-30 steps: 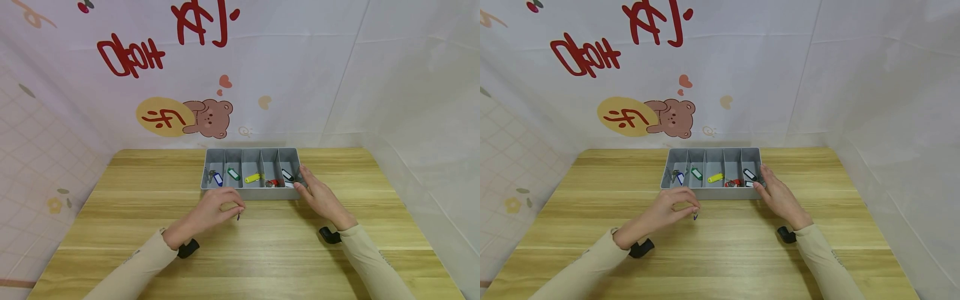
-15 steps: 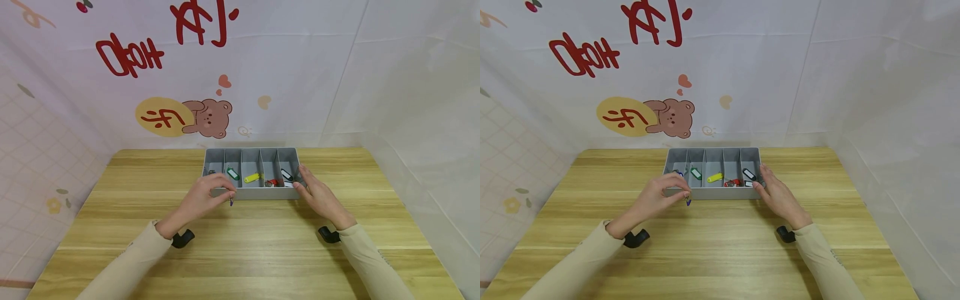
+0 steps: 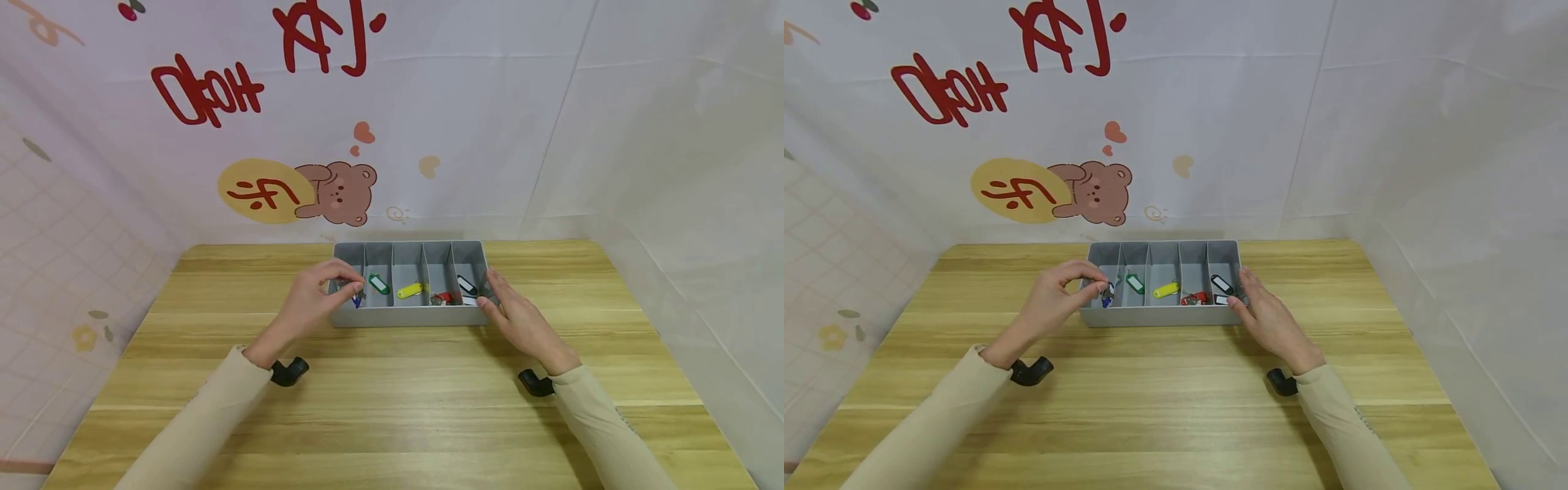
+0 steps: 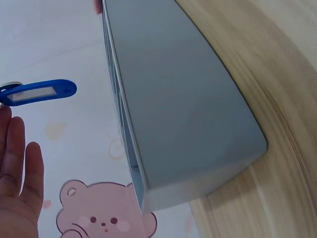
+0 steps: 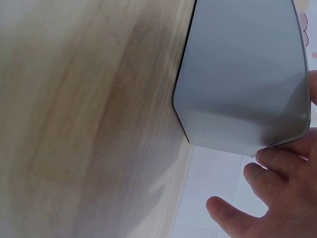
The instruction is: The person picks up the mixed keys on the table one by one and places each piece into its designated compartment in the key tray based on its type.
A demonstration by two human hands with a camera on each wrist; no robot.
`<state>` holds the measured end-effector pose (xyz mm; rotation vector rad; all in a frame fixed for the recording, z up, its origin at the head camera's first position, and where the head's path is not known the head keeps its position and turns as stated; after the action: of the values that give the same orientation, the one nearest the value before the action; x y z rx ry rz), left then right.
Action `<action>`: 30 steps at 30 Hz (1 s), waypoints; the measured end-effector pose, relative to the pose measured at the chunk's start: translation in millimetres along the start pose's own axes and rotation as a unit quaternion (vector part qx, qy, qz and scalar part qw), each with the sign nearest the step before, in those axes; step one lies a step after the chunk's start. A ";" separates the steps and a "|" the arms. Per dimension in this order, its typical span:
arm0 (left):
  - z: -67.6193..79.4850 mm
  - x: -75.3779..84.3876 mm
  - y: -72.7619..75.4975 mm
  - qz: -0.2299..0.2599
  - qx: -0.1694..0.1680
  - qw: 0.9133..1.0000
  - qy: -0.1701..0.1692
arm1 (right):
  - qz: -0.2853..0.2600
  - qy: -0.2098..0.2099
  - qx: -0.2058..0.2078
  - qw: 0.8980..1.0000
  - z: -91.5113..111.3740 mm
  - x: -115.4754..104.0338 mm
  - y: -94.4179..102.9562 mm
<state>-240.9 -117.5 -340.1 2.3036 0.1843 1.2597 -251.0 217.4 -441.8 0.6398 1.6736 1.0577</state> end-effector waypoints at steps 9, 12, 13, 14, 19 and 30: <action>-3.7 -23.4 14.2 -0.014 0.038 0.998 0.037 | -0.005 0.002 -0.002 1.000 -0.1 -1.8 0.1; -4.0 -31.2 16.2 -0.021 0.043 0.998 0.048 | -0.005 0.001 -0.001 1.000 0.1 -1.5 0.0; -4.1 -33.9 16.8 -0.022 0.044 0.997 0.054 | -0.006 0.001 -0.001 1.000 0.3 -1.3 -0.1; -4.2 -36.3 17.2 -0.022 0.044 0.997 0.059 | -0.006 0.001 -0.001 1.000 0.3 -1.1 -0.1; -3.9 -51.3 17.4 -0.028 0.042 0.995 0.090 | -0.007 0.001 -0.002 1.000 0.8 -1.0 -0.1; -5.0 -72.9 13.2 -0.083 0.015 0.991 0.105 | -0.005 -0.002 -0.002 1.000 0.5 0.1 -0.5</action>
<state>-287.6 -152.5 -386.1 2.1274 0.4611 1.4175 -250.5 217.4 -442.3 0.6297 1.6699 1.0522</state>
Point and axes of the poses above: each hand's wrist, its own z-axis away from the middle knuckle, its own y-axis out of the back of the hand, x = y × z, the point moved 9 cm from there along -z, towards the middle knuckle, and after that the axes turned 4 degrees about z, right-handed, at the moved point
